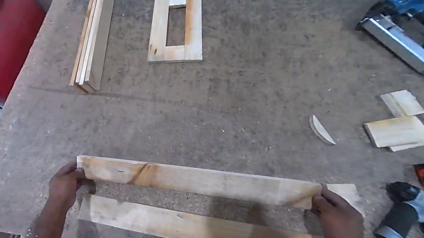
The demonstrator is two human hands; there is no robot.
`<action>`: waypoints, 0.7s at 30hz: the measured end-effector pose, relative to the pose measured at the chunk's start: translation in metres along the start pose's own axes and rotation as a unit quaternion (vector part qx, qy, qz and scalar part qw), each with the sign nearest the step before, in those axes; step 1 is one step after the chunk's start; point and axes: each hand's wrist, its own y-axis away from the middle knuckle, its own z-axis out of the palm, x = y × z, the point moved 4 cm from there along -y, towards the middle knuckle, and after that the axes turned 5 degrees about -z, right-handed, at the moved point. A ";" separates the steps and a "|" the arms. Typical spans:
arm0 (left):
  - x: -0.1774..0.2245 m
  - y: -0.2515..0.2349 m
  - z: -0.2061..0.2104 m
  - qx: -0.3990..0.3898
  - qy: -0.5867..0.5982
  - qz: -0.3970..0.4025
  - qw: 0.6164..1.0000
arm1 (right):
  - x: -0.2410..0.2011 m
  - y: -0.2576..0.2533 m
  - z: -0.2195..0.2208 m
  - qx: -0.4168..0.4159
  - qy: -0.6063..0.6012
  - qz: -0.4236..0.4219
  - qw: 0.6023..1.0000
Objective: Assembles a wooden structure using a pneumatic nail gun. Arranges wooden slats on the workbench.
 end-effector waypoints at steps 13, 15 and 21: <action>-0.001 0.001 0.003 0.005 -0.048 0.031 0.998 | -0.008 -0.001 0.006 -0.014 0.045 -0.002 0.999; 0.002 0.003 0.004 0.008 -0.049 0.040 0.998 | -0.007 -0.002 0.007 -0.008 0.025 -0.002 1.000; 0.005 0.009 0.008 0.012 -0.039 0.038 0.998 | -0.001 0.000 0.006 0.004 -0.008 -0.008 1.000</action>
